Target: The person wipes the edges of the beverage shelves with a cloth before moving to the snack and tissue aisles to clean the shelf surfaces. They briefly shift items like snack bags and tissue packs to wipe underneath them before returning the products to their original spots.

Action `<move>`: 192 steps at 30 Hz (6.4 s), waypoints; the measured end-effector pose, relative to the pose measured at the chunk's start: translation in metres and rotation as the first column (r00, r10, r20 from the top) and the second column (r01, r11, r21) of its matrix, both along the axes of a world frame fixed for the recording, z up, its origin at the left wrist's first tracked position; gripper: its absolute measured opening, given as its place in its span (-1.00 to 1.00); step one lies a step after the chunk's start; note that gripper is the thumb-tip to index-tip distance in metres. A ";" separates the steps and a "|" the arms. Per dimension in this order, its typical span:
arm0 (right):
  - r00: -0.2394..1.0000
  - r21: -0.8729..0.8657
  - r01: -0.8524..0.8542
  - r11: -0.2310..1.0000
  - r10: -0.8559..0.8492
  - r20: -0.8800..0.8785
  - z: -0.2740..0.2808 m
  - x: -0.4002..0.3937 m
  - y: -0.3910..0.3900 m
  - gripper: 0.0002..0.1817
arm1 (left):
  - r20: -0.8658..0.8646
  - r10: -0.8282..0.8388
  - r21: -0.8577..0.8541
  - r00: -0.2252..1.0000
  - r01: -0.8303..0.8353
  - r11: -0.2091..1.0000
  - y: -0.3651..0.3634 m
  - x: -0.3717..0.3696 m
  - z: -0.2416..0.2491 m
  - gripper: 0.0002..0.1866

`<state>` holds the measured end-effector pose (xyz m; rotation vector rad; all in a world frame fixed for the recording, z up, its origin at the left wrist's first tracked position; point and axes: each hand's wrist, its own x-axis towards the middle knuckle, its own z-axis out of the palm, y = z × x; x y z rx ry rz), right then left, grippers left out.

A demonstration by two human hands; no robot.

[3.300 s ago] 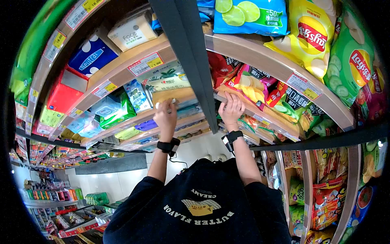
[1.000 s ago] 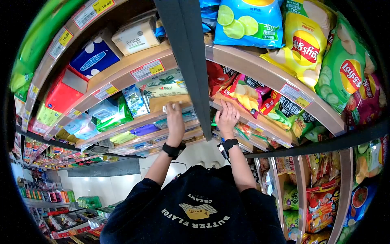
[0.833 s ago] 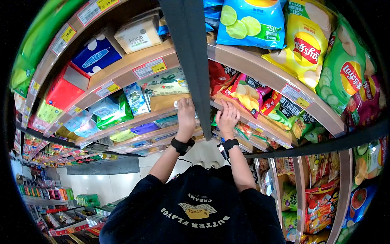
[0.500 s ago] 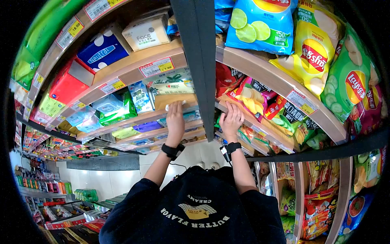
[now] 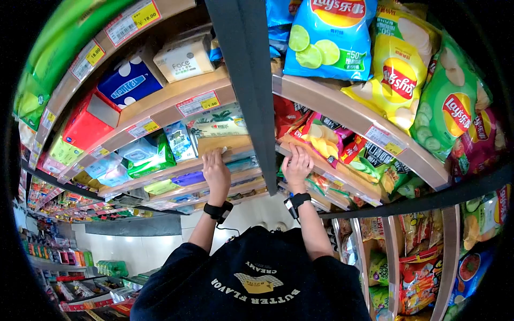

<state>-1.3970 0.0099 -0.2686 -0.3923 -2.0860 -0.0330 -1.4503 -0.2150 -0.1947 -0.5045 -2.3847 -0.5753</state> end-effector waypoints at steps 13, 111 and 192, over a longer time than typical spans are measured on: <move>0.996 -0.065 -0.078 0.995 0.081 0.042 0.007 0.007 -0.002 -0.42 | 0.035 -0.200 0.048 0.979 0.198 0.979 0.067 0.002 -0.004 -0.59; 0.999 0.019 -0.039 0.999 0.039 0.024 0.000 0.003 0.004 -0.39 | -0.039 -0.093 -0.011 0.995 0.093 0.996 0.062 -0.009 -0.012 -0.68; 1.000 0.009 -0.026 1.000 0.025 0.007 0.002 0.003 0.002 -0.44 | -0.059 -0.158 0.128 0.986 0.165 0.978 0.064 -0.001 0.004 -0.72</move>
